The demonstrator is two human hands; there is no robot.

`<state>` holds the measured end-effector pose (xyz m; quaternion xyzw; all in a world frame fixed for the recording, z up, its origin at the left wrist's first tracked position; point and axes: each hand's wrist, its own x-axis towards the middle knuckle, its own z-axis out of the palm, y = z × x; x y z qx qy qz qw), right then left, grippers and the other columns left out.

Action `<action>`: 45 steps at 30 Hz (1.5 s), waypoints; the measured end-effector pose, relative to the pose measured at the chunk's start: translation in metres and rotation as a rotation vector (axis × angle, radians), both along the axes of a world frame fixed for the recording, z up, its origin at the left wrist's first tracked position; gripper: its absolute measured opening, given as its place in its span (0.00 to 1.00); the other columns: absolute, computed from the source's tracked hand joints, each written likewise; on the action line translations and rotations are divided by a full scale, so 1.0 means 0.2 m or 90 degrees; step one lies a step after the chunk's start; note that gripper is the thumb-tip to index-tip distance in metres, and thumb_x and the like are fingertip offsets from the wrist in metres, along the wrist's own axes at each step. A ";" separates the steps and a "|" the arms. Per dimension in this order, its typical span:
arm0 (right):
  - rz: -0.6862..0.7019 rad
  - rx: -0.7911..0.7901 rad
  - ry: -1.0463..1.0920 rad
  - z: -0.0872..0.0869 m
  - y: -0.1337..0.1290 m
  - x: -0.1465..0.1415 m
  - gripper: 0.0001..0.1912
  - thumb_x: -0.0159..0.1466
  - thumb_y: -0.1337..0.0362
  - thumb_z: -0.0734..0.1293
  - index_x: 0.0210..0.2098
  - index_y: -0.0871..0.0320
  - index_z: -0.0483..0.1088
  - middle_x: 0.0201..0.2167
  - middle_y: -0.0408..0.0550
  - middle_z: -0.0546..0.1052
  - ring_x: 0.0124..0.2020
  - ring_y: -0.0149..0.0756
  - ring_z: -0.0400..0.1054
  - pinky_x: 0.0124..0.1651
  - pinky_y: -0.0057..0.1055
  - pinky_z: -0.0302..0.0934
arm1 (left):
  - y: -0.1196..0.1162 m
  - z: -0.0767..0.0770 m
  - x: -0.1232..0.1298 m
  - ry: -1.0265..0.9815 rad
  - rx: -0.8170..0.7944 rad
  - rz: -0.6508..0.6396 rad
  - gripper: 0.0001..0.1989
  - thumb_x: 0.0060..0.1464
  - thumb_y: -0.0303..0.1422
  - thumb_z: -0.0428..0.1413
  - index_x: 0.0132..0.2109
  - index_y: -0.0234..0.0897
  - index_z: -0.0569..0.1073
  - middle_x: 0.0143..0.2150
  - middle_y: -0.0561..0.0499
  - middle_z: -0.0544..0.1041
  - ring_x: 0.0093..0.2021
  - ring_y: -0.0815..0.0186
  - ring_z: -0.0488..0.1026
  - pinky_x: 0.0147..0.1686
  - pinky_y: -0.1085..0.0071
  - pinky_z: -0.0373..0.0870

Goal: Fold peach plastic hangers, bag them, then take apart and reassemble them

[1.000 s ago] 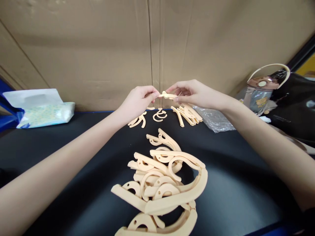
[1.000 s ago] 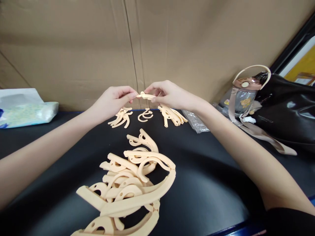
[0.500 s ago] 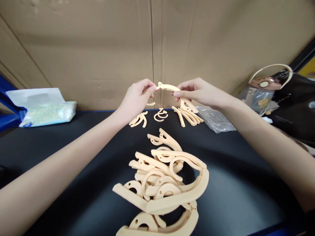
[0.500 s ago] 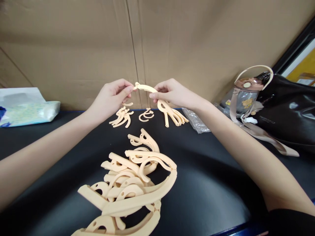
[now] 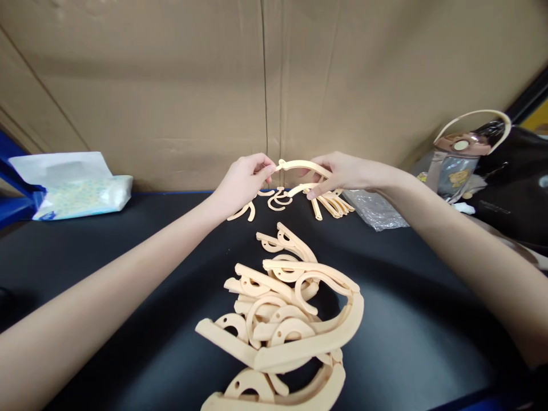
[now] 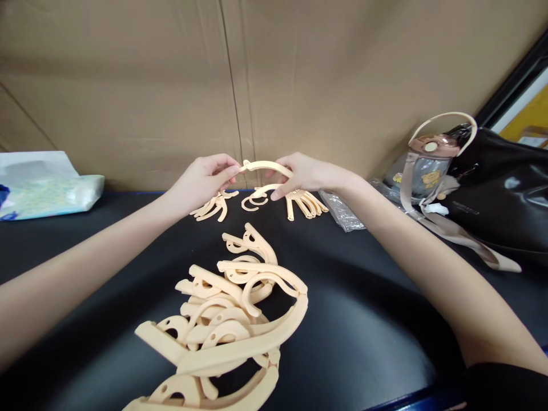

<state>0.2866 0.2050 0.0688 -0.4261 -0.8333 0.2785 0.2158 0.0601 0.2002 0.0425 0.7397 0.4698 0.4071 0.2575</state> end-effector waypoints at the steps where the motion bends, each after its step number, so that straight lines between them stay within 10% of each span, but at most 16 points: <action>1: 0.000 0.002 -0.013 0.00 -0.01 -0.01 0.18 0.52 0.55 0.76 0.39 0.56 0.76 0.26 0.42 0.74 0.25 0.31 0.64 0.26 0.30 0.55 | 0.00 0.00 0.00 -0.011 -0.014 -0.002 0.07 0.61 0.27 0.53 0.33 0.36 0.71 0.23 0.57 0.66 0.19 0.74 0.56 0.20 0.74 0.51; 7: -0.080 0.245 -0.062 -0.03 -0.05 -0.06 0.16 0.69 0.52 0.62 0.41 0.58 0.74 0.27 0.45 0.74 0.25 0.32 0.64 0.29 0.31 0.52 | -0.05 0.02 0.04 -0.092 -0.120 -0.042 0.10 0.63 0.26 0.51 0.31 0.36 0.69 0.25 0.56 0.66 0.19 0.76 0.55 0.18 0.76 0.48; 11: -0.126 0.564 -0.335 -0.07 -0.07 -0.08 0.15 0.71 0.66 0.56 0.51 0.56 0.72 0.40 0.52 0.77 0.32 0.37 0.68 0.29 0.33 0.46 | -0.09 0.03 0.06 -0.123 -0.187 -0.075 0.12 0.63 0.27 0.51 0.30 0.34 0.71 0.27 0.53 0.69 0.20 0.76 0.57 0.16 0.76 0.46; 14: -0.098 0.627 -0.487 -0.09 -0.07 -0.09 0.18 0.69 0.72 0.54 0.51 0.58 0.71 0.42 0.54 0.77 0.32 0.39 0.69 0.27 0.35 0.42 | -0.09 0.03 0.07 -0.127 -0.221 -0.081 0.12 0.63 0.27 0.53 0.31 0.32 0.75 0.28 0.49 0.72 0.21 0.75 0.60 0.16 0.77 0.48; 21: -0.185 0.437 -0.404 -0.18 0.04 -0.08 0.14 0.70 0.64 0.57 0.45 0.57 0.73 0.31 0.52 0.79 0.28 0.39 0.69 0.27 0.32 0.44 | -0.06 -0.10 0.15 -0.119 -0.163 -0.025 0.08 0.61 0.26 0.54 0.34 0.31 0.76 0.34 0.43 0.80 0.22 0.75 0.67 0.16 0.79 0.55; 29: -0.198 0.190 0.038 -0.17 0.11 -0.01 0.14 0.71 0.64 0.54 0.35 0.57 0.69 0.18 0.40 0.70 0.16 0.29 0.60 0.27 0.30 0.56 | 0.12 -0.20 0.12 -0.039 -0.093 0.043 0.07 0.54 0.35 0.61 0.32 0.37 0.80 0.28 0.50 0.80 0.29 0.65 0.74 0.25 0.72 0.62; 37: -0.272 0.168 0.299 -0.09 0.15 0.01 0.14 0.67 0.66 0.57 0.27 0.57 0.68 0.20 0.40 0.62 0.20 0.28 0.55 0.26 0.29 0.52 | 0.23 -0.27 0.06 0.005 -0.065 0.150 0.14 0.41 0.42 0.69 0.31 0.39 0.76 0.35 0.45 0.81 0.38 0.56 0.74 0.28 0.70 0.58; 45: -0.343 0.025 0.434 -0.10 0.14 0.00 0.07 0.63 0.72 0.61 0.31 0.55 0.60 0.27 0.44 0.75 0.24 0.28 0.69 0.28 0.27 0.61 | 0.10 -0.11 0.03 -0.189 -0.348 -0.085 0.35 0.66 0.53 0.34 0.33 0.35 0.78 0.35 0.38 0.81 0.31 0.62 0.76 0.26 0.71 0.69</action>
